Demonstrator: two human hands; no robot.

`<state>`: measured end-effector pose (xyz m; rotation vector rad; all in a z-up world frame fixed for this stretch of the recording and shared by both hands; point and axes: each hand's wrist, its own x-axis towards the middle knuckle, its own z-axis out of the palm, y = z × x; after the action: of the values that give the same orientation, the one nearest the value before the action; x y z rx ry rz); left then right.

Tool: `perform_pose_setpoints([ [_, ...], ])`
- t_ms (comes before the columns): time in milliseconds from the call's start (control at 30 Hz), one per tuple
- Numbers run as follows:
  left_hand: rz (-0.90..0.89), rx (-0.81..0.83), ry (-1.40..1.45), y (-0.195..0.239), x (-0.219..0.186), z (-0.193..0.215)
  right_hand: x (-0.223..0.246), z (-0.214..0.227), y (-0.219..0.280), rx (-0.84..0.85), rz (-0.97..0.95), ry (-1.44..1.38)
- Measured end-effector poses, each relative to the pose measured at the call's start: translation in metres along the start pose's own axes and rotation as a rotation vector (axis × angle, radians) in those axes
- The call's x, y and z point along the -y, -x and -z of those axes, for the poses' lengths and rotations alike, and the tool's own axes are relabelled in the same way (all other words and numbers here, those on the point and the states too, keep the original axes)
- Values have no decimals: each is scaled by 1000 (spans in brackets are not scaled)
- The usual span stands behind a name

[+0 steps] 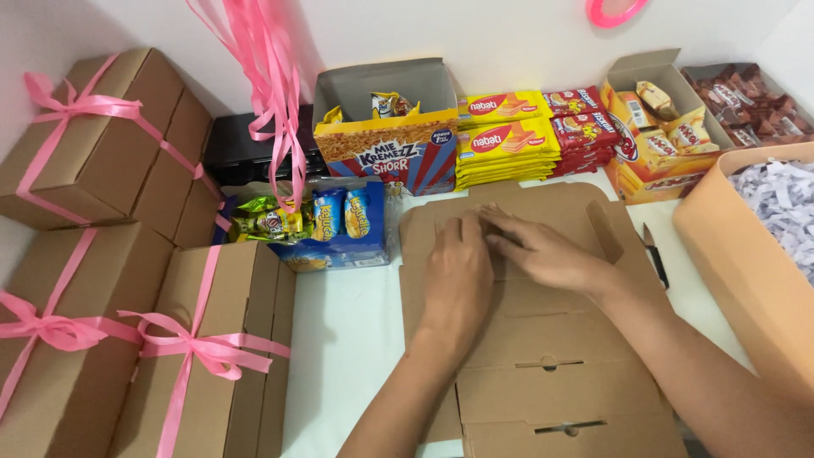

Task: Assembling a cardboard gift box by folding and tucking flaps from a flat sheet.

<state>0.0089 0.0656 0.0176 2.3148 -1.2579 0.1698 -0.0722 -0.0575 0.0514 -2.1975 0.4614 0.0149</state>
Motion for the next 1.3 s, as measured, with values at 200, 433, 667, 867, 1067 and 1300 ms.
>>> perform_pose_setpoints([
  [200, -132, -52, -379, 60, -10, -83, -24, 4, -4, -12, -116, -465],
  [433, -122, -147, -195, 92, -19, -76, -11, 2, 1, 84, -134, -378],
  [667, -131, -41, 15, 95, -20, -47, -32, -20, -5, 24, 255, 120],
  [867, -166, -79, 156, 99, -19, -42, -17, -34, 1, 178, 545, 339],
  [1067, -120, -36, 90, 99, -21, -48, -17, -30, -25, 261, 375, 381],
  [1300, -107, 43, -41, 96, -20, -53, -39, -35, -59, 145, 401, 453],
])
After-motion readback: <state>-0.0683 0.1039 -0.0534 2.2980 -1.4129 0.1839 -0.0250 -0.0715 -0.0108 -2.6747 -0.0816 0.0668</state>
